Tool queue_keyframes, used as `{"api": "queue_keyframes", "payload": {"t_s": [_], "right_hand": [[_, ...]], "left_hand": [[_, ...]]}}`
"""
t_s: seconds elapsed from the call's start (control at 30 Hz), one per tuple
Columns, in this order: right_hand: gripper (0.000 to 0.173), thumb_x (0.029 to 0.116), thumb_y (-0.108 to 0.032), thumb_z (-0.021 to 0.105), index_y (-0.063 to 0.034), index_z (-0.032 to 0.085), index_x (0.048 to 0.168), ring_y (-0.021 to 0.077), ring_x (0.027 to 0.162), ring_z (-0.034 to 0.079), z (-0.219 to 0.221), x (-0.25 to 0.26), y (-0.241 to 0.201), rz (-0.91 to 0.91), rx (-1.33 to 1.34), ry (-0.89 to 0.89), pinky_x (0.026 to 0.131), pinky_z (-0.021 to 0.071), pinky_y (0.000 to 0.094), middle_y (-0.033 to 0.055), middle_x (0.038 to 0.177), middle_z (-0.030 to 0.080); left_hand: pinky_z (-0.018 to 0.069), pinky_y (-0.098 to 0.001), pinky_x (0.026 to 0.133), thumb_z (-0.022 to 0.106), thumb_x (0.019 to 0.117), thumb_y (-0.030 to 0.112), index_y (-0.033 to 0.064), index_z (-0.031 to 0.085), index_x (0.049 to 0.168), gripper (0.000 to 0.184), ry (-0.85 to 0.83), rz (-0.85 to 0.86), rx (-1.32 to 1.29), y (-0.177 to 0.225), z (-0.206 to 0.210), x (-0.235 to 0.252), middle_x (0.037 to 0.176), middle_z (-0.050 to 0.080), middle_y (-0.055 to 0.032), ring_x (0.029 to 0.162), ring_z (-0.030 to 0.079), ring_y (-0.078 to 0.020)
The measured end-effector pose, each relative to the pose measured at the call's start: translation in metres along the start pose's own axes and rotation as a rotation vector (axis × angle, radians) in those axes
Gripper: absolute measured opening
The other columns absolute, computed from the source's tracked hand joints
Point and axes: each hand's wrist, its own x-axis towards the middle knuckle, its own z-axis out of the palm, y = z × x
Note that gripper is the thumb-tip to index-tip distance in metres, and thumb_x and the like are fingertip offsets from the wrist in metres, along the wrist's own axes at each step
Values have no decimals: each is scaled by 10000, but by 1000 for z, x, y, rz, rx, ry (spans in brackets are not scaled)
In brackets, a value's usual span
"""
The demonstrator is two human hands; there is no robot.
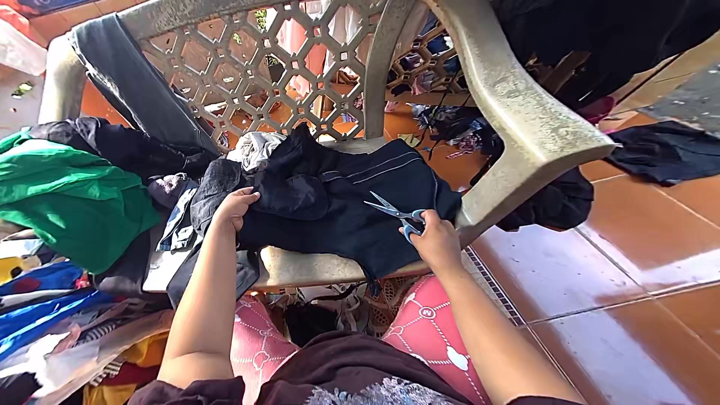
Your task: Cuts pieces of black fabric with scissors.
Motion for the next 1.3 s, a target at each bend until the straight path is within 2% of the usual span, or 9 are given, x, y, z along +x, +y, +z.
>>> {"api": "queue_keyframes", "payload": {"t_s": [0.17,0.27,0.37,0.47,0.57,0.67,0.83,1.17,1.3], "right_hand": [[476,951,-222,723,41,551,1309,418,1076,666,-2,-15,-28,26,113,-179,928,500,604,246,1154,682],[514,936,-269,755,19,543,1305,263,1072,684,2,-29,-55,5,352,-371,949,540,452,169,1198,683],[412,962,-164,715,13,505,1269,122,990,681,9,-38,-69,52,665,-502,870,550,296,114,1185,682],[251,1006,-29,595,44,477,1215,133,886,711,18,-42,-68,151,962,-343,780,586,278,128,1082,694],[198,1053,-70,492,45,454,1209,126,811,704,24,-37,-57,173,1092,-100,715,586,268,122,1047,692],[192,1071,-133,405,22,436,1181,83,759,690,23,-35,-44,111,1155,36,689,585,241,69,1016,685],[295,1031,-179,431,41,411,1226,73,761,702,28,-51,-15,-9,1089,47,697,596,236,70,1073,691],[328,973,-104,565,114,468,1199,60,775,662,36,-65,-15,-174,927,83,725,567,226,106,986,671],[304,922,-65,651,94,517,1145,77,710,669,36,-104,-17,-226,882,-44,665,588,252,79,917,685]], "left_hand": [[411,-572,1073,506,1068,119,4,535,1423,375,233,93,270,48,-21,63,1401,552,-256,1303,529,-366],[426,-679,1019,465,1023,84,61,635,1341,361,456,147,669,83,-26,84,1353,600,-277,1293,549,-455],[278,-780,1074,575,963,70,-7,410,1526,592,545,252,909,97,10,71,1495,422,-364,1414,363,-558],[17,-813,1135,645,986,307,-51,295,1574,772,407,538,936,70,80,39,1630,136,-374,1520,45,-567],[-2,-857,1094,557,972,598,120,331,1609,828,189,680,1012,-2,170,1,1685,92,-264,1535,-4,-537],[-3,-872,1065,466,957,700,324,253,1635,803,-183,488,1121,-51,223,-36,1712,9,-187,1535,-31,-533],[-7,-834,1103,350,964,765,340,151,1651,832,-388,391,1240,-58,221,-43,1711,8,-195,1551,16,-492],[176,-755,1156,587,1021,343,65,523,1489,548,-276,1108,1073,-113,176,-104,1547,465,-220,1469,388,-418],[588,-489,858,654,897,-6,-8,696,904,43,-294,1387,817,-148,138,-143,929,695,-183,931,707,-358]]}}
